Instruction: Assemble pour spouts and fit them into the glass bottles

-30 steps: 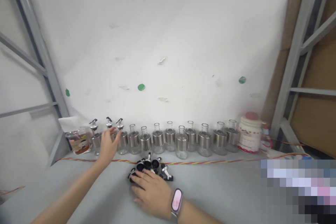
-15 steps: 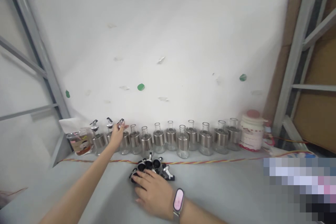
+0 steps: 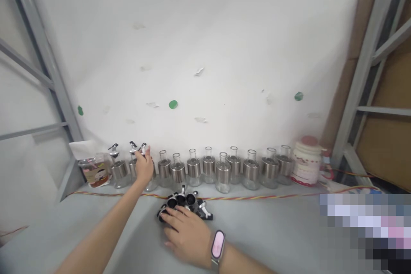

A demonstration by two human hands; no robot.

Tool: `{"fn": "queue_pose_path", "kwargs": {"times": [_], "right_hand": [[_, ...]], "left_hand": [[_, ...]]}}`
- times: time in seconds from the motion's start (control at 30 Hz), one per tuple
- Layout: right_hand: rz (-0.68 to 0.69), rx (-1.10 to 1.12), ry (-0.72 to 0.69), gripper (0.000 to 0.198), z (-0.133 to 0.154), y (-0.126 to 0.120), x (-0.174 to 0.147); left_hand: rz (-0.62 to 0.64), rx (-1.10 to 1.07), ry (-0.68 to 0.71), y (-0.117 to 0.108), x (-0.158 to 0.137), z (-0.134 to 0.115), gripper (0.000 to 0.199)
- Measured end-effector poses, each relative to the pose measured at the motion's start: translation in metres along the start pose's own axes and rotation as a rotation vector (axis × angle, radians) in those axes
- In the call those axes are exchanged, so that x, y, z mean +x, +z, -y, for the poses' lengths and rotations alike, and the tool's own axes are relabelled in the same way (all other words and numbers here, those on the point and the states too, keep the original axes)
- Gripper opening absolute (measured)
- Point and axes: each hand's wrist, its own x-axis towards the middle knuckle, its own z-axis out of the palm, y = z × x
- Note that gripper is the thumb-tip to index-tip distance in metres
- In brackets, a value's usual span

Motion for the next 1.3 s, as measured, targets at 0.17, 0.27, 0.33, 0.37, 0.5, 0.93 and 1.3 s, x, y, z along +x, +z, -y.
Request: {"fn": "queue_pose_path", "kwargs": {"times": [0.17, 0.27, 0.33, 0.37, 0.5, 0.93, 1.3], "right_hand": [[-0.01, -0.013, -0.006, 0.032, 0.0, 0.0, 0.0], [-0.025, -0.022, -0.01, 0.032, 0.0, 0.002, 0.0], [-0.027, -0.025, -0.011, 0.032, -0.001, 0.003, -0.001], [-0.025, -0.025, -0.013, 0.032, -0.001, 0.004, -0.001], [-0.021, -0.033, -0.035, 0.034, -0.003, 0.006, -0.001], [-0.04, -0.081, -0.042, 0.035, -0.005, 0.01, -0.001], [-0.051, -0.091, -0.05, 0.034, -0.008, 0.015, -0.001]], "left_hand": [[0.002, 0.012, 0.059, 0.001, 0.001, 0.004, 0.029], [0.023, 0.01, 0.117, 0.0, 0.006, 0.002, 0.028], [0.028, 0.019, 0.151, -0.002, 0.011, 0.0, 0.028], [0.028, 0.025, 0.161, -0.003, 0.013, -0.001, 0.028], [0.019, 0.049, 0.151, -0.007, 0.017, 0.001, 0.028], [-0.018, 0.211, 0.174, -0.016, 0.01, -0.005, 0.033], [-0.13, 0.152, 0.366, -0.014, 0.014, -0.03, 0.026]]}}
